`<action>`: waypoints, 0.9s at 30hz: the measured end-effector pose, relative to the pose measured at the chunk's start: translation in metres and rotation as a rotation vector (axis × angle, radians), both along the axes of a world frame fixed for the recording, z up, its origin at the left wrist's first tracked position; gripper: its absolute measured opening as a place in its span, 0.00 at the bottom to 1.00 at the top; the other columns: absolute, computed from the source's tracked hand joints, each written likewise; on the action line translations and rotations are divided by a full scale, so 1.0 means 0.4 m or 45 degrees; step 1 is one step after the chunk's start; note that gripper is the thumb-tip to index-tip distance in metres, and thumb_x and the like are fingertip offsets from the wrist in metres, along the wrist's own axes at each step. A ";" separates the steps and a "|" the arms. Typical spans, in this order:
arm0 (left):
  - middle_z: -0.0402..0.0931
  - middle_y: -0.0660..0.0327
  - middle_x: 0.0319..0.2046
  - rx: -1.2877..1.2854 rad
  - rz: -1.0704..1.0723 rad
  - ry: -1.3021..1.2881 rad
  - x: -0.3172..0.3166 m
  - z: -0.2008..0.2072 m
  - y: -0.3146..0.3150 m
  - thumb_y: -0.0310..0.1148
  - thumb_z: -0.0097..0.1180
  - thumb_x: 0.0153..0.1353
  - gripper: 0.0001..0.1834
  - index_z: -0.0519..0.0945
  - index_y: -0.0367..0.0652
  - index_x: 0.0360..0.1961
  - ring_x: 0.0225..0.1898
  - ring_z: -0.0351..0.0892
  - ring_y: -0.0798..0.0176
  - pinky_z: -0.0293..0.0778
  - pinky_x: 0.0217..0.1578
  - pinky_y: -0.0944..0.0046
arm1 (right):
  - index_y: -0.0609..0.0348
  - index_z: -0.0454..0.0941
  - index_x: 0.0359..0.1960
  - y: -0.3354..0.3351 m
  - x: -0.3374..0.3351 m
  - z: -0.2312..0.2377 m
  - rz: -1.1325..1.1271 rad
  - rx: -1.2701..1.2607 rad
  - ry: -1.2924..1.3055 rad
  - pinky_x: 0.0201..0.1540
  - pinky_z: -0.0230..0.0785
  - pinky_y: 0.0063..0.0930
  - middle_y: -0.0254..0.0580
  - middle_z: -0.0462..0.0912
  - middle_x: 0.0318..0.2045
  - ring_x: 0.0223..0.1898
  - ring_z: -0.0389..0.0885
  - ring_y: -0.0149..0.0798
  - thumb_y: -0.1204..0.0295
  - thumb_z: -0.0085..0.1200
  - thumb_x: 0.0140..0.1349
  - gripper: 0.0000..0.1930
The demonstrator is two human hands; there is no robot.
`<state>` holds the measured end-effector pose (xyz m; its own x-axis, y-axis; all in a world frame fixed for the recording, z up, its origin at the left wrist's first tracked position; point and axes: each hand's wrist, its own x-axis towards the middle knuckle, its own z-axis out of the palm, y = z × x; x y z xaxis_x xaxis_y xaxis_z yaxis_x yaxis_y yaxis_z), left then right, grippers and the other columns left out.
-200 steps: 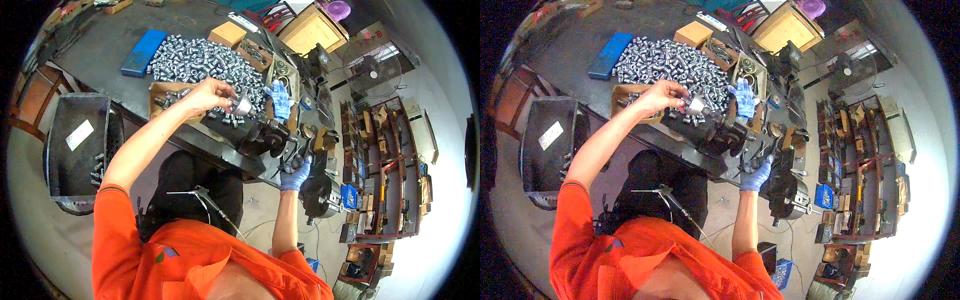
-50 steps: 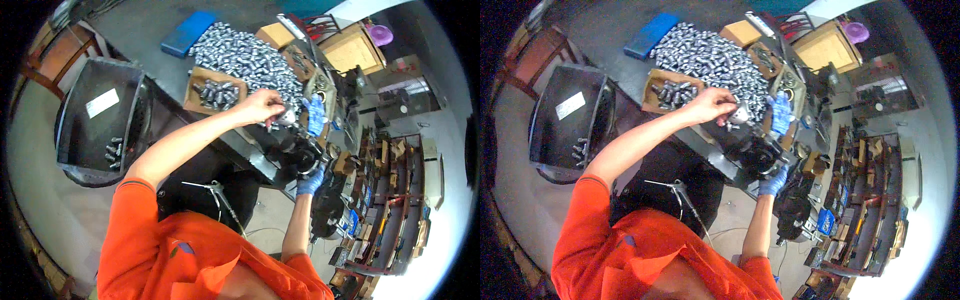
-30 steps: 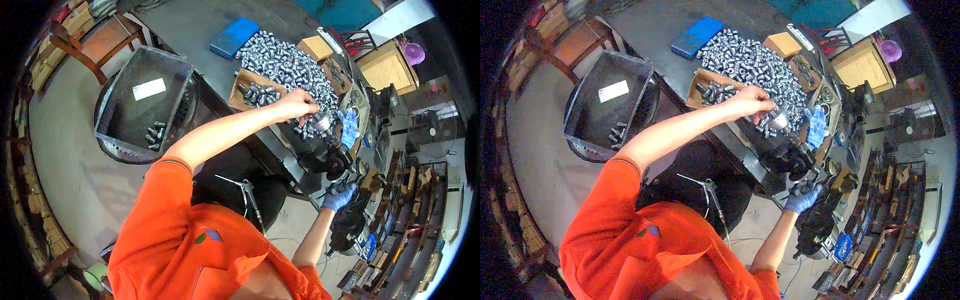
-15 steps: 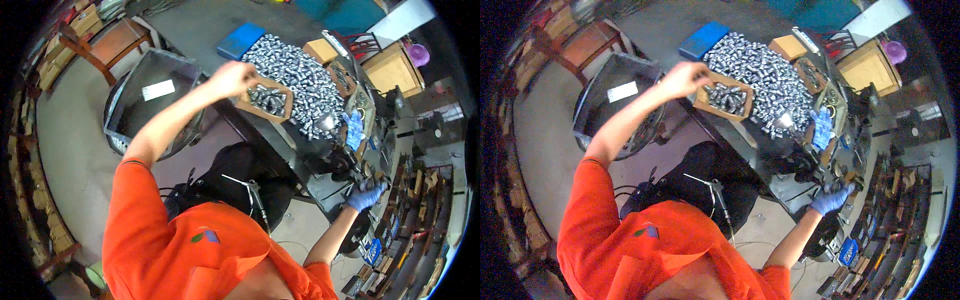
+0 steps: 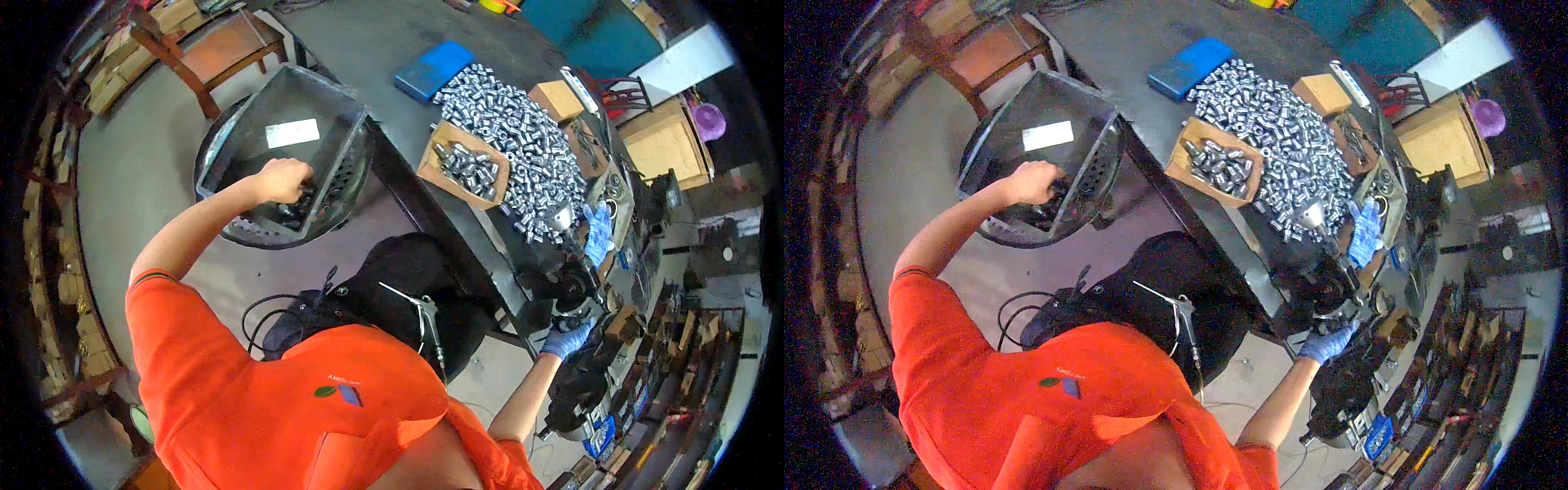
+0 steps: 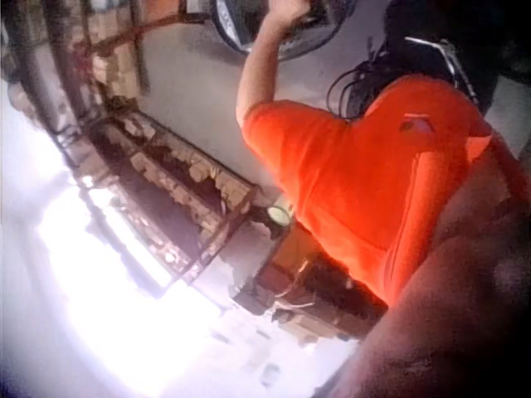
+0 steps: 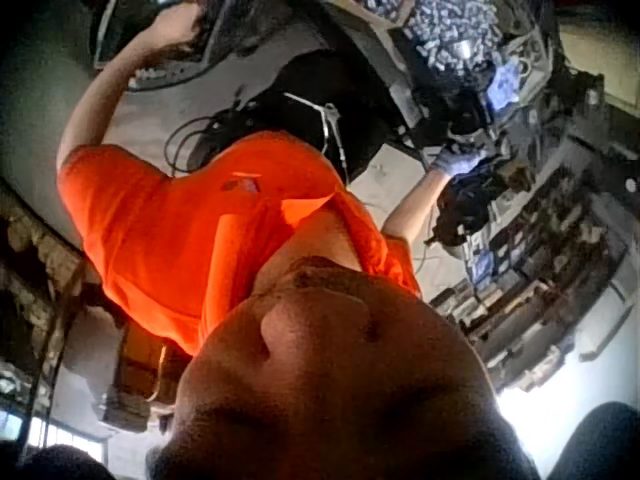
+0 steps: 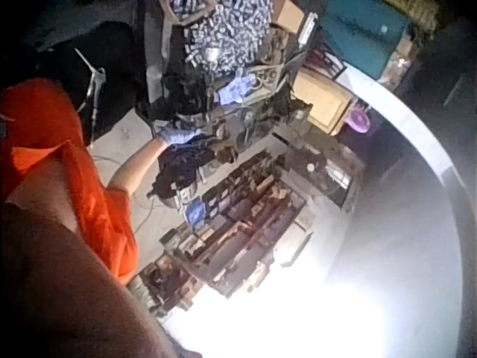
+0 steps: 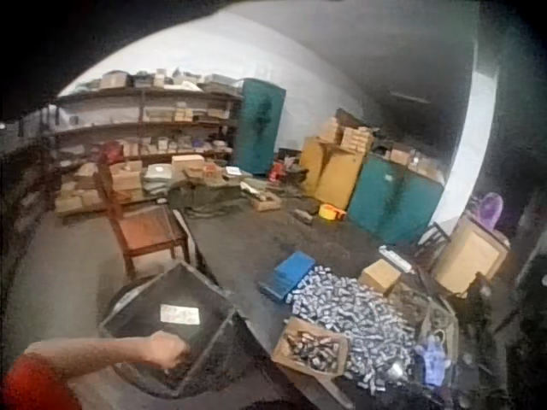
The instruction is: The person picks up metal components from a pile on a workbench, blows air on one using a nozzle, and sorts them into a box and a larger container.
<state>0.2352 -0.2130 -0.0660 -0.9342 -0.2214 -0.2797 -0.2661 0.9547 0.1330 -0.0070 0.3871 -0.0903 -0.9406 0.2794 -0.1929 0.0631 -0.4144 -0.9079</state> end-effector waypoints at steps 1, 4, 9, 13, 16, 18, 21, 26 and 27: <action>0.76 0.48 0.27 0.014 -0.019 -0.009 0.003 -0.006 -0.010 0.30 0.54 0.39 0.09 0.77 0.39 0.25 0.34 0.76 0.45 0.72 0.34 0.50 | 0.55 0.72 0.48 -0.024 0.017 0.017 -0.010 -0.027 0.029 0.45 0.69 0.33 0.39 0.77 0.45 0.43 0.76 0.38 0.57 0.38 0.62 0.21; 0.76 0.48 0.26 -0.083 -0.118 -0.062 -0.009 0.006 -0.024 0.29 0.54 0.39 0.08 0.76 0.37 0.23 0.34 0.76 0.45 0.72 0.34 0.51 | 0.51 0.74 0.42 -0.043 0.035 0.030 -0.035 -0.004 0.099 0.23 0.62 0.18 0.31 0.78 0.33 0.28 0.74 0.28 0.56 0.40 0.61 0.17; 0.76 0.49 0.23 0.132 -0.052 0.471 -0.037 0.101 -0.047 0.22 0.56 0.41 0.11 0.75 0.33 0.30 0.27 0.78 0.53 0.72 0.28 0.58 | 0.54 0.74 0.31 -0.057 0.048 0.050 -0.094 -0.006 0.015 0.15 0.54 0.15 0.28 0.72 0.20 0.19 0.67 0.24 0.51 0.46 0.59 0.18; 0.74 0.61 0.23 1.366 0.142 0.560 -0.198 0.233 0.137 0.22 0.55 0.50 0.09 0.73 0.31 0.33 0.22 0.73 0.70 0.69 0.23 0.72 | 0.57 0.73 0.28 -0.089 0.041 0.070 -0.180 -0.164 0.033 0.16 0.57 0.19 0.30 0.72 0.17 0.18 0.68 0.27 0.50 0.45 0.59 0.21; 0.75 0.62 0.23 1.601 -0.078 0.562 -0.347 0.240 0.295 0.31 0.55 0.55 0.12 0.77 0.31 0.35 0.22 0.72 0.72 0.69 0.24 0.72 | 0.58 0.74 0.31 -0.066 0.031 0.047 -0.211 -0.108 0.011 0.25 0.67 0.22 0.33 0.76 0.23 0.22 0.72 0.29 0.52 0.45 0.60 0.20; 0.75 0.62 0.22 1.626 -0.344 0.621 -0.458 0.216 0.403 0.31 0.52 0.58 0.10 0.78 0.33 0.33 0.23 0.72 0.73 0.69 0.24 0.71 | 0.54 0.73 0.29 -0.080 0.029 0.055 -0.283 -0.139 -0.014 0.20 0.61 0.22 0.30 0.72 0.18 0.17 0.68 0.28 0.52 0.45 0.59 0.18; 0.75 0.61 0.19 1.936 -0.220 0.594 -0.569 0.192 0.547 0.30 0.53 0.57 0.10 0.77 0.30 0.30 0.16 0.73 0.70 0.69 0.19 0.70 | 0.53 0.73 0.27 -0.047 0.035 0.042 -0.337 -0.019 -0.126 0.12 0.51 0.19 0.26 0.62 0.11 0.10 0.58 0.25 0.48 0.45 0.59 0.20; 0.76 0.59 0.21 1.906 -0.172 0.597 -0.614 0.172 0.567 0.28 0.54 0.56 0.10 0.78 0.29 0.31 0.17 0.74 0.69 0.71 0.20 0.70 | 0.58 0.72 0.27 -0.083 0.046 0.063 -0.336 0.016 -0.097 0.11 0.47 0.17 0.26 0.61 0.12 0.10 0.56 0.24 0.49 0.45 0.59 0.22; 0.76 0.59 0.21 1.901 -0.187 0.588 -0.615 0.171 0.568 0.28 0.54 0.56 0.09 0.78 0.29 0.31 0.17 0.74 0.69 0.71 0.20 0.70 | 0.59 0.71 0.28 -0.088 0.048 0.067 -0.350 0.002 -0.094 0.11 0.46 0.16 0.26 0.61 0.12 0.11 0.55 0.23 0.49 0.45 0.59 0.22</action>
